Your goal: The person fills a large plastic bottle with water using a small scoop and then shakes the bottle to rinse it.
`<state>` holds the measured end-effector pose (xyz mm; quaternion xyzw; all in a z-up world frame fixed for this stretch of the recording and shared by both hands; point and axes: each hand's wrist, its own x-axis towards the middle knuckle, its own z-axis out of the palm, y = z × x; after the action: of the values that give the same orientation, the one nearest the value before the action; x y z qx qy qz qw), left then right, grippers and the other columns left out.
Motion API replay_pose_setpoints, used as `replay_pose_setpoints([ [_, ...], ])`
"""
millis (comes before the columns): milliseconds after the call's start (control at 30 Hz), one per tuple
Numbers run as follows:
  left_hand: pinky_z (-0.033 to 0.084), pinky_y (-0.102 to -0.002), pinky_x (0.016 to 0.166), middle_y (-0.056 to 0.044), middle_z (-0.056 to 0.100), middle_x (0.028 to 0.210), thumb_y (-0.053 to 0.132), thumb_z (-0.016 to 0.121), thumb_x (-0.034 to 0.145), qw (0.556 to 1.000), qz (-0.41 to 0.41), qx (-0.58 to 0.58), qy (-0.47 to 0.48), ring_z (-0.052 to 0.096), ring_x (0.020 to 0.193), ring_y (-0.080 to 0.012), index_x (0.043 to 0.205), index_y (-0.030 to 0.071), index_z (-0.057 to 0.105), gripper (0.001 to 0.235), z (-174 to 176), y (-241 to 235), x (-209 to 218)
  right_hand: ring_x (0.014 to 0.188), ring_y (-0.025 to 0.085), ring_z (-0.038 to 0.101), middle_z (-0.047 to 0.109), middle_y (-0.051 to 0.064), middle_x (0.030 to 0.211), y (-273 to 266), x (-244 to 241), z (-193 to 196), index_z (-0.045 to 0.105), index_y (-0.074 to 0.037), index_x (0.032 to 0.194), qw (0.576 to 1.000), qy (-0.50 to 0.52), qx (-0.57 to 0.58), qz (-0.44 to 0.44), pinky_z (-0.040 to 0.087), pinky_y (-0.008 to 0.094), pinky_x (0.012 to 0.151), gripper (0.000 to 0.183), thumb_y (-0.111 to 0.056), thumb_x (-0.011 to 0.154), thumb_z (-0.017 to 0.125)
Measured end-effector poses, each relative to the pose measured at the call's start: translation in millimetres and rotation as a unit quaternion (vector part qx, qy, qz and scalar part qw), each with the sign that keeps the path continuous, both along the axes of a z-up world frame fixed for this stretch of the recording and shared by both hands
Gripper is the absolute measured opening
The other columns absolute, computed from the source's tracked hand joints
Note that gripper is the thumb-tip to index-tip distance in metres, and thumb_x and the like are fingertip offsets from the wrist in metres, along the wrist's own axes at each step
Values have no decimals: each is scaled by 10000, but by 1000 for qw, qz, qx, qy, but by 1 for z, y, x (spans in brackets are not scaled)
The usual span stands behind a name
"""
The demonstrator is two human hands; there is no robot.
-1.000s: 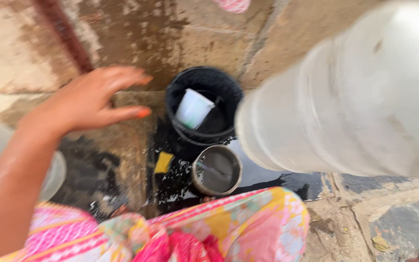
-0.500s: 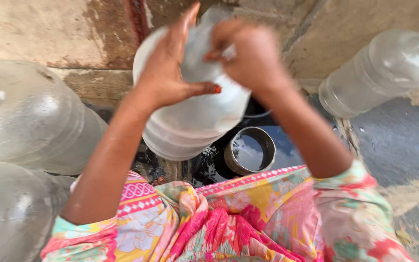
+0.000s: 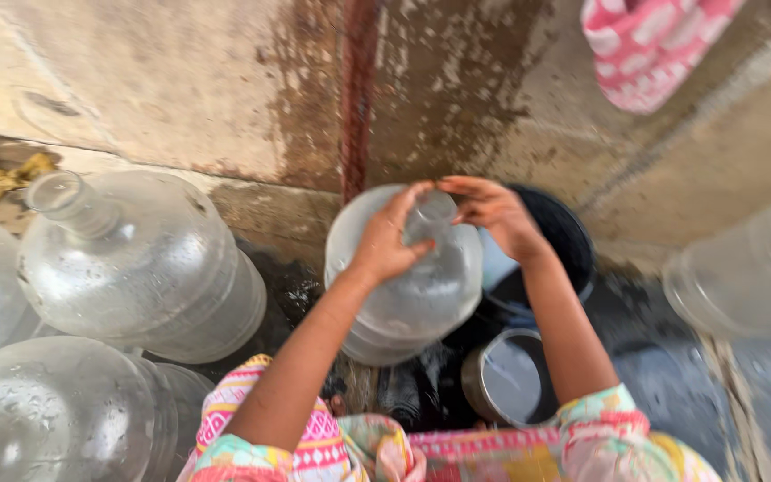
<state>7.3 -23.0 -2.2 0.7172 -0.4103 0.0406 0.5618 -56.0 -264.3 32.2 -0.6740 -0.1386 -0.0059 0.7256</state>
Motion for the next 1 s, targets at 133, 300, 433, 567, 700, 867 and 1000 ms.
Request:
replay_pose_setpoints([
  [133,505,-407,1070,-109,567,1448,168,830,748,1000,-6,-6,3,615,1294,-281,1482,134,391,857,-2,-9,6,1151,296,655,616,173,1409,-100,32,-91,544,-32,1437,966,77,221,-109,527,462,1004,769,-492,866,776],
  [300,527,-414,978,-107,562,1421,251,855,752,998,15,-33,42,638,1188,-274,1480,140,359,888,2,-27,-13,1151,362,629,610,190,1353,-146,44,-215,531,-44,1411,860,336,-75,-377,500,552,971,776,-462,829,828],
  [433,535,-430,1001,-112,578,1431,214,826,814,999,12,-41,18,647,1217,-297,1517,152,395,827,4,-32,-12,1151,414,608,606,204,1308,-160,36,-233,520,-53,1389,764,455,-217,-403,479,624,944,787,-438,799,870],
  [567,556,-377,775,-127,611,1373,228,778,809,997,-18,-53,58,669,1047,-260,1524,185,374,823,10,-34,-13,1151,467,586,601,218,1263,-181,8,-232,509,-62,1368,701,555,-206,-398,458,695,917,803,-414,769,912],
  [700,540,-346,661,-104,674,1197,277,768,756,992,-1,-15,127,629,682,-206,1513,239,390,848,14,-33,-14,1084,392,702,767,224,1098,-206,-18,-258,747,-3,1203,815,453,-187,-310,529,490,941,670,-328,645,930],
  [867,540,-335,661,-78,672,1137,274,772,733,993,14,-19,117,629,643,-198,1484,262,406,836,13,-34,-13,1124,373,715,767,202,1175,-204,-2,-247,740,-49,1239,752,401,-484,-198,547,454,978,656,-436,721,854],
  [1000,550,-345,721,-55,670,1099,262,781,733,993,22,-22,115,670,755,-223,1468,259,426,817,2,-35,-8,1168,338,711,755,177,1250,-203,6,-213,720,-101,1288,642,355,-676,-76,552,413,1009,662,-535,792,785],
])
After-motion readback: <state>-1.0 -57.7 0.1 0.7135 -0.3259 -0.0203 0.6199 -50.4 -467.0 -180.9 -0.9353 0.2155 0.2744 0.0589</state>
